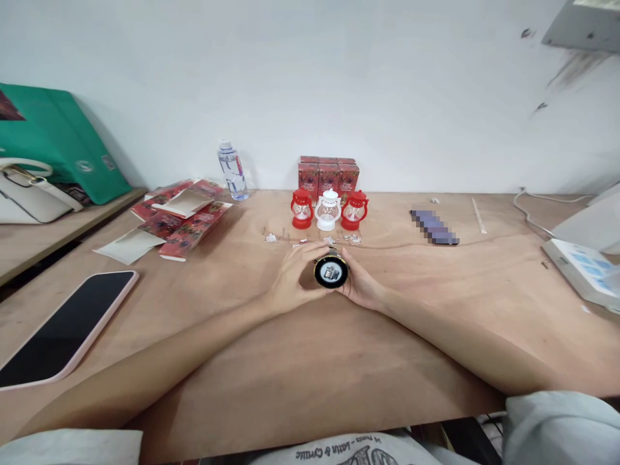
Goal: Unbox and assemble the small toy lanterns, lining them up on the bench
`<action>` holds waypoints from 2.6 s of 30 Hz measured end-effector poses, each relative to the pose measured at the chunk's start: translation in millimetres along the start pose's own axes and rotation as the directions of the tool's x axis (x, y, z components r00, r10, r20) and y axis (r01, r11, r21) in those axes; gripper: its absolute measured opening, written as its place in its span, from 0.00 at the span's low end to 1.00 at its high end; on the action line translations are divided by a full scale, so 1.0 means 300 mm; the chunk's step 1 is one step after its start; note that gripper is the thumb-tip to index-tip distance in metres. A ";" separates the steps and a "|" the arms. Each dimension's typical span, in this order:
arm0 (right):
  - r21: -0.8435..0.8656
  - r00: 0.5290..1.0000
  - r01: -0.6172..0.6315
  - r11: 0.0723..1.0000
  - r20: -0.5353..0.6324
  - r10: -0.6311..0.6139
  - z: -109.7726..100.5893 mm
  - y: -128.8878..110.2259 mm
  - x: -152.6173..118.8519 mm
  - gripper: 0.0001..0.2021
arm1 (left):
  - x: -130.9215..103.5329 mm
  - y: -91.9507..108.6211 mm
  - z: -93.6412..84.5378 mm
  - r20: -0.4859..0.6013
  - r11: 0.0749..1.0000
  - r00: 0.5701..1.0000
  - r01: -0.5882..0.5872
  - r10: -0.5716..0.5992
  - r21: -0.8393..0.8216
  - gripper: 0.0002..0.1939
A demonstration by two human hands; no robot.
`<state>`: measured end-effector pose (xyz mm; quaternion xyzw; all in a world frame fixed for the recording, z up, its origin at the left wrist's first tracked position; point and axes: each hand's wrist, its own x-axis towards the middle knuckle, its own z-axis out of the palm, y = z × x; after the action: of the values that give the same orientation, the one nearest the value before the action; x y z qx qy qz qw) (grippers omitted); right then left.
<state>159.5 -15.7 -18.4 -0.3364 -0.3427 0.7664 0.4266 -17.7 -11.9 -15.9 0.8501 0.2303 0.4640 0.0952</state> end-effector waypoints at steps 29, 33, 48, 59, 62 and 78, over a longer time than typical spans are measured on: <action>-0.762 0.344 0.563 -0.320 0.567 -0.748 0.022 0.064 -0.103 0.17 | -0.012 -0.003 -0.012 -0.015 0.994 1.000 0.011 -0.010 0.105 0.27; -0.733 0.317 0.581 -0.353 0.604 -0.731 0.007 0.059 -0.091 0.17 | -0.015 -0.004 -0.013 0.013 0.989 0.999 0.043 -0.045 0.139 0.27; -0.729 0.309 0.601 -0.326 0.589 -0.747 -0.005 0.051 -0.083 0.16 | -0.017 -0.005 -0.005 -0.007 0.979 0.998 0.069 -0.069 0.191 0.29; -0.709 0.279 0.636 -0.304 0.579 -0.766 -0.003 0.053 -0.077 0.18 | -0.022 -0.008 -0.001 -0.019 0.976 0.996 0.088 -0.086 0.197 0.28; -0.721 0.330 0.647 -0.247 0.557 -0.762 -0.003 0.052 -0.078 0.15 | -0.020 -0.005 -0.002 -0.013 0.973 0.996 0.094 -0.093 0.209 0.29; -0.697 0.451 0.710 -0.096 0.555 -0.699 -0.019 0.019 -0.066 0.04 | -0.025 -0.003 -0.014 0.082 0.938 0.997 -0.034 0.006 0.345 0.22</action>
<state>169.7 -34.0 -21.5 -0.2655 -0.8098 0.1145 0.5106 -24.9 -15.0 -19.3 0.8737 0.2955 0.3830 -0.0514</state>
